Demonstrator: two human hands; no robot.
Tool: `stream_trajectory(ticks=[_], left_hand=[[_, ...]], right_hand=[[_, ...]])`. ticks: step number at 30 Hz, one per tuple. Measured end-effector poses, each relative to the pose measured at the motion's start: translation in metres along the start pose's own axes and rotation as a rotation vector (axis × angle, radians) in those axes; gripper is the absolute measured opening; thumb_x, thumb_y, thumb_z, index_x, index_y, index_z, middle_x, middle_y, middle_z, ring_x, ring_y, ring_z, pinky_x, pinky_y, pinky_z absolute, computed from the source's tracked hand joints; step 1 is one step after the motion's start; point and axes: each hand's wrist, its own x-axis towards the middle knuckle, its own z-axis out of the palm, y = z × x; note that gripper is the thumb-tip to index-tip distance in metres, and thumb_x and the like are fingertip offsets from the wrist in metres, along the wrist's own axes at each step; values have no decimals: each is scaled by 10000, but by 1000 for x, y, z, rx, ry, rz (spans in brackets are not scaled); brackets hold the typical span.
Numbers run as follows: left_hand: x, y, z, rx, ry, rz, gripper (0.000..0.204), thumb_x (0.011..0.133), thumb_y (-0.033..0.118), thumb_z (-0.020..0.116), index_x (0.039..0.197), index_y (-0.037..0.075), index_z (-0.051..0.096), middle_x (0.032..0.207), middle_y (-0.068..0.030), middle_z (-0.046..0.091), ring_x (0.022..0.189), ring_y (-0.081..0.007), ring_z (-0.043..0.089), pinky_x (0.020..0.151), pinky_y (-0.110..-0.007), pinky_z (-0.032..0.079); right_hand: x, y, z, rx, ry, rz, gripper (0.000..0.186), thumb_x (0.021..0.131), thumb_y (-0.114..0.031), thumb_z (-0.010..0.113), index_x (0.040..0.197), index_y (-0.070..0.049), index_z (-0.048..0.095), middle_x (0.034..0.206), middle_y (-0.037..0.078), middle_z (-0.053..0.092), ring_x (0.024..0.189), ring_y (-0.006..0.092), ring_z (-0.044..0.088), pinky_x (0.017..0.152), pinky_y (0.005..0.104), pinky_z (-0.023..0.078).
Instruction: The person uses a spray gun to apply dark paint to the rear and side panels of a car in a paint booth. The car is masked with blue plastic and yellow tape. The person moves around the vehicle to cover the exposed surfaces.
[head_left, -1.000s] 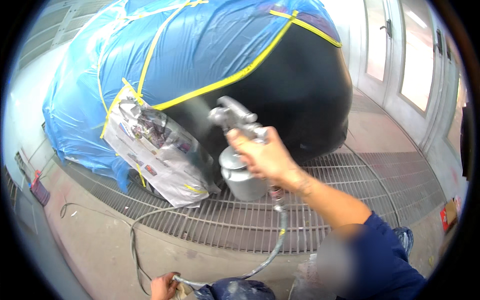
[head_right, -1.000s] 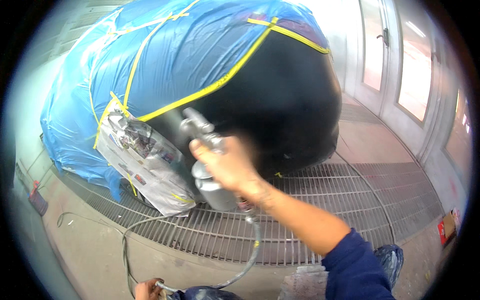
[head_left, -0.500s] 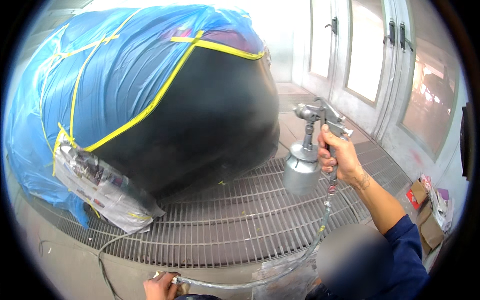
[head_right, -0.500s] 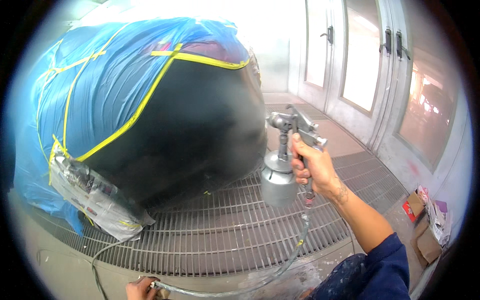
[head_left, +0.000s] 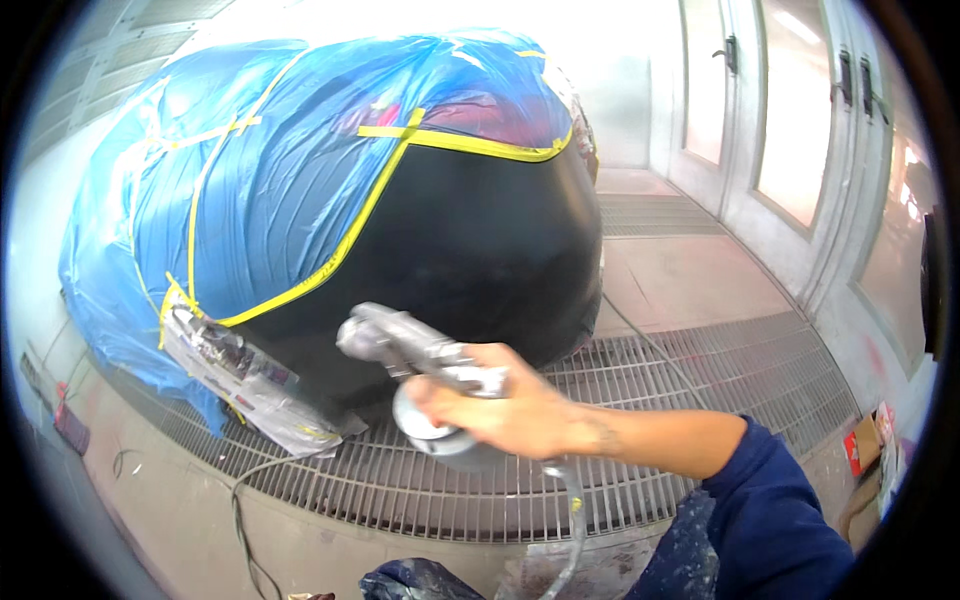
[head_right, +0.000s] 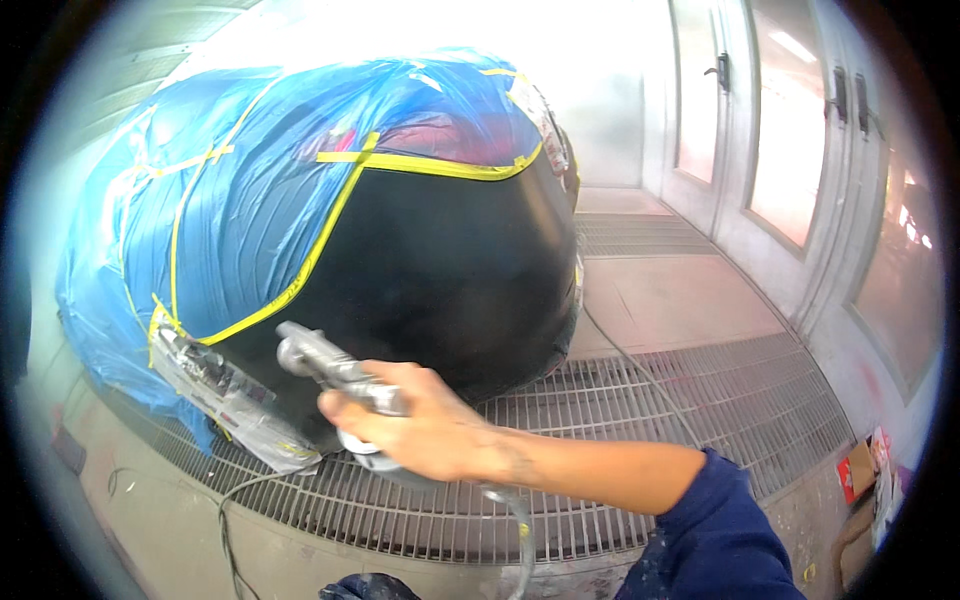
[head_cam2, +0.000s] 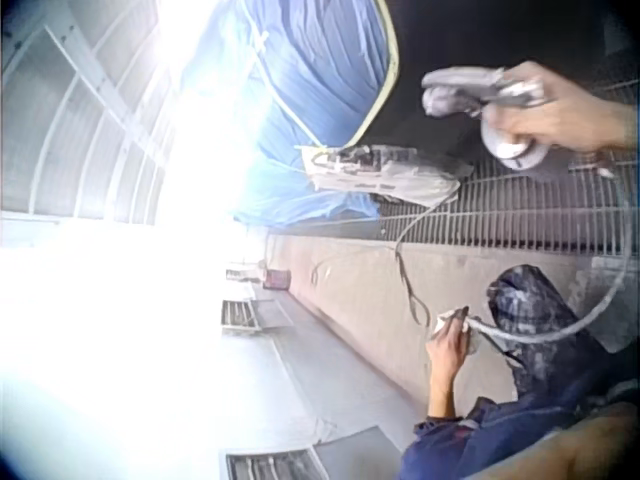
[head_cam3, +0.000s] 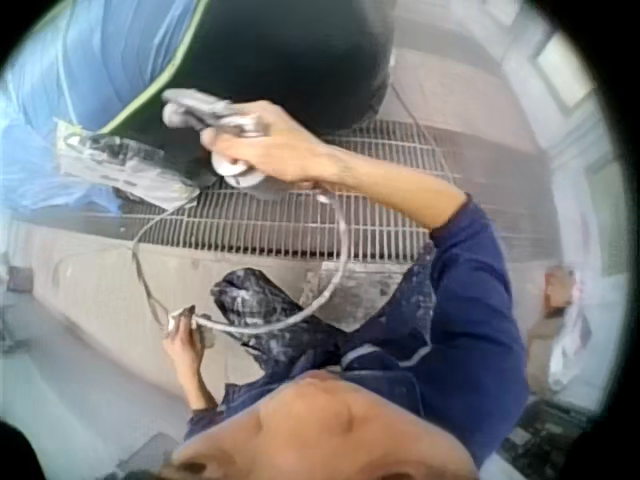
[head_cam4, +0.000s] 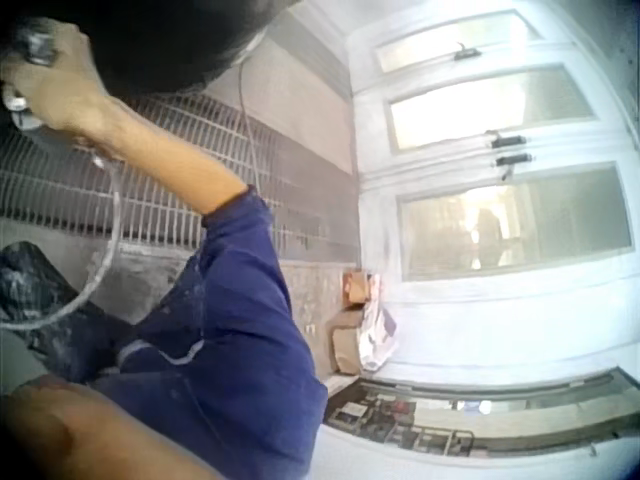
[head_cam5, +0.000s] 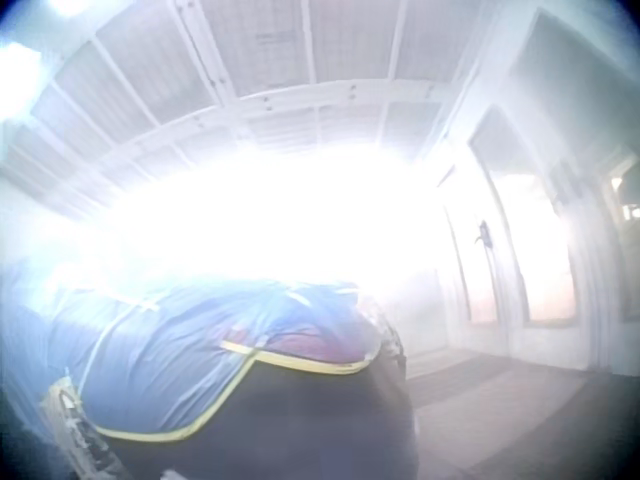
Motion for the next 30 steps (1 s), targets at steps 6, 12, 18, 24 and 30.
stream_trajectory(ticks=[6, 12, 18, 24, 30], left_hand=[[-40, 42, -1, 72, 87, -85, 353, 832, 50, 610, 1176, 104, 670, 1035, -172, 684, 897, -364, 668, 741, -433, 542], [-45, 83, 2, 88, 108, -48, 400, 790, 42, 636, 1184, 105, 660, 1096, -154, 679, 939, -362, 668, 781, -435, 549], [-42, 105, 3, 61, 131, 2, 342, 810, 66, 648, 1152, 64, 667, 1087, -162, 683, 948, -361, 665, 820, -434, 541], [-59, 89, -1, 59, 219, -142, 354, 833, 35, 598, 1174, 96, 674, 1036, -182, 681, 914, -377, 662, 765, -437, 541], [-94, 73, -4, 110, 307, -242, 400, 830, 11, 589, 1208, 120, 667, 1050, -178, 681, 850, -353, 664, 709, -421, 537]], right_hand=[[29, 12, -3, 25, -33, -9, 431, 947, -430, 624, 819, -18, 632, 672, 25, 614, 622, 110, 564, 572, 309, 450], [-23, -7, -85, 66, 301, 171, 388, 949, -410, 648, 716, -126, 521, 535, -53, 442, 393, 32, 364, 363, 221, 277], [-88, -8, -146, 182, 498, 161, 387, 940, -427, 651, 835, -77, 522, 628, -15, 505, 402, 36, 381, 353, 210, 280], [-101, -22, -132, 138, 726, 15, 385, 970, -430, 602, 781, -98, 558, 572, -35, 474, 398, 33, 382, 347, 208, 260], [-33, -35, -73, 78, 427, 57, 337, 964, -364, 632, 796, -73, 599, 642, -24, 562, 536, 56, 500, 457, 263, 392]])
